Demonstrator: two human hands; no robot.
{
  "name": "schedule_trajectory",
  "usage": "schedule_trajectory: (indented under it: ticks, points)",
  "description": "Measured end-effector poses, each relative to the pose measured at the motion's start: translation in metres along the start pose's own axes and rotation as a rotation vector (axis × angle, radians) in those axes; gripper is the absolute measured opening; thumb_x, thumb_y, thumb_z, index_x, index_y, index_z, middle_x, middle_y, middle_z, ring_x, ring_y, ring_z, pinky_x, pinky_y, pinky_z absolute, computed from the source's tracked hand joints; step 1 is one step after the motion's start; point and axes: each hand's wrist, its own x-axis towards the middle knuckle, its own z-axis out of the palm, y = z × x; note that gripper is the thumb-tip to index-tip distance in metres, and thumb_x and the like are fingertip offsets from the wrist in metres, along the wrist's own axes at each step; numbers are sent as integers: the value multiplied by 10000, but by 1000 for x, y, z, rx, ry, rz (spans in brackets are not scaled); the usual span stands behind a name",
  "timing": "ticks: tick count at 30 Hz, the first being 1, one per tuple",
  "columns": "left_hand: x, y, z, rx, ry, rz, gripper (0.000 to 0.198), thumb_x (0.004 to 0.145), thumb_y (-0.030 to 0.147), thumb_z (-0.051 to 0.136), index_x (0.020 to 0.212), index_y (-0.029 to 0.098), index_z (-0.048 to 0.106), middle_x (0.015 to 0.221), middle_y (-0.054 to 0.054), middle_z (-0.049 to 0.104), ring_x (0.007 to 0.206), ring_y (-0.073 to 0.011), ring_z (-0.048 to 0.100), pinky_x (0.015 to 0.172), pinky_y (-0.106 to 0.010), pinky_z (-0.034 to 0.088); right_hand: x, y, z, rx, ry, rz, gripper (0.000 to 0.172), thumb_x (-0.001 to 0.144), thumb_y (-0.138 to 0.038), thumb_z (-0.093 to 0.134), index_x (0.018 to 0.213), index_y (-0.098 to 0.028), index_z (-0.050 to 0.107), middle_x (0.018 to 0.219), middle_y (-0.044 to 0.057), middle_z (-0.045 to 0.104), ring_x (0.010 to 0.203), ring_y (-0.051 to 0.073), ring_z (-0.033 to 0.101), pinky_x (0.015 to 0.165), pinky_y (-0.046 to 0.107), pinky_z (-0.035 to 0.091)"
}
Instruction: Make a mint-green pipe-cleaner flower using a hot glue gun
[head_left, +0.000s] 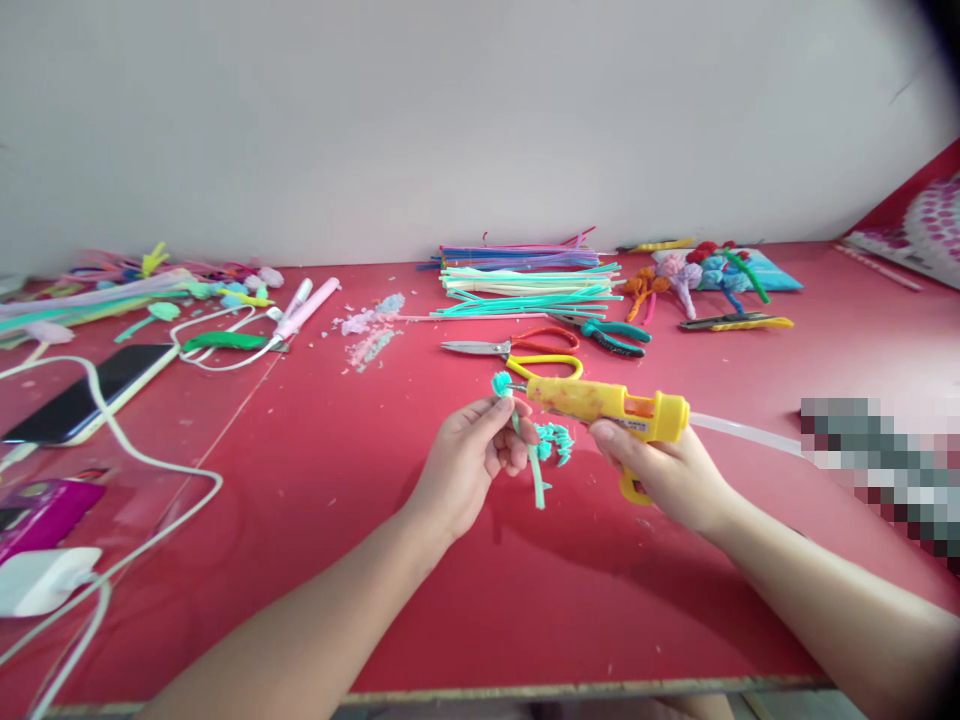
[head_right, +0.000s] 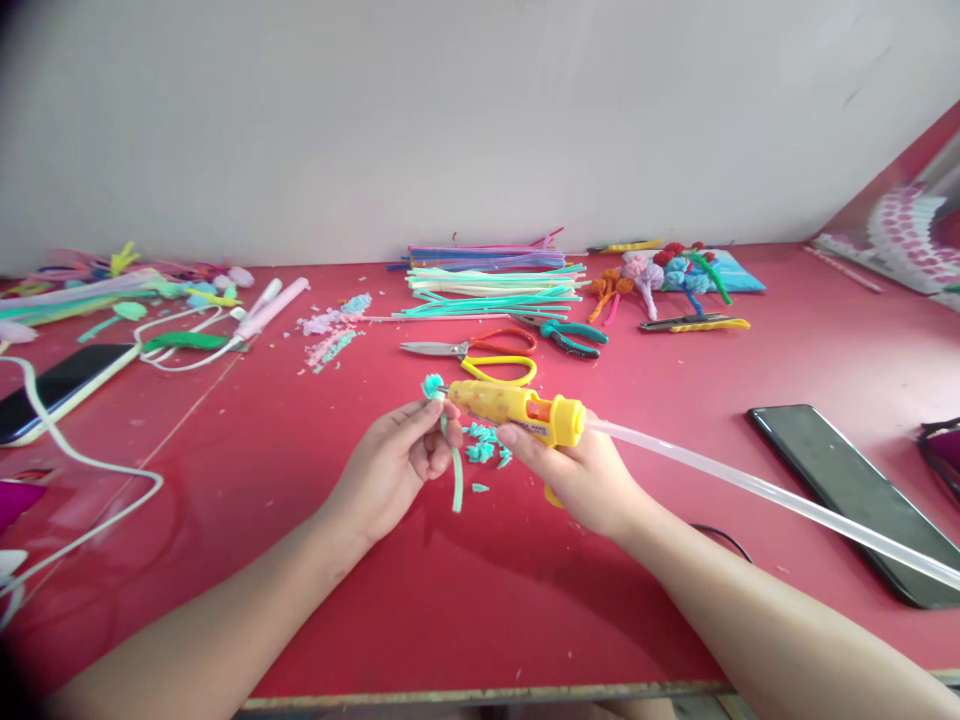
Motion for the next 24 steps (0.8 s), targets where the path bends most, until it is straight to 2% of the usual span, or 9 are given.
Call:
schedule_trajectory:
  ticks: [7,13,24]
  points:
    - [0,0,0,7,0,3,177,854,275,587,775,122,627,639,-17,643,437,-41,485,432,-156,383,-2,1,0,18,-25,21,339,874,-481,503,711,-209,621,479,-18,445,458,133,454,465,266,396]
    - [0,0,0,3,-6,4,169,862,262,574,784,120,622,646,-18,642,438,-39,487,430,-152,379,-2,2,0,10,-20,29,354,874,-464,512,644,-199,552,483,-31,394,437,101,376,414,236,308]
    - [0,1,1,-5,6,-1,171,850,264,588,770,119,631,634,-20,643,428,-41,480,428,-157,377,-2,-3,1,8,-23,17,353,870,-475,508,641,-207,536,489,-32,381,444,104,367,414,236,291]
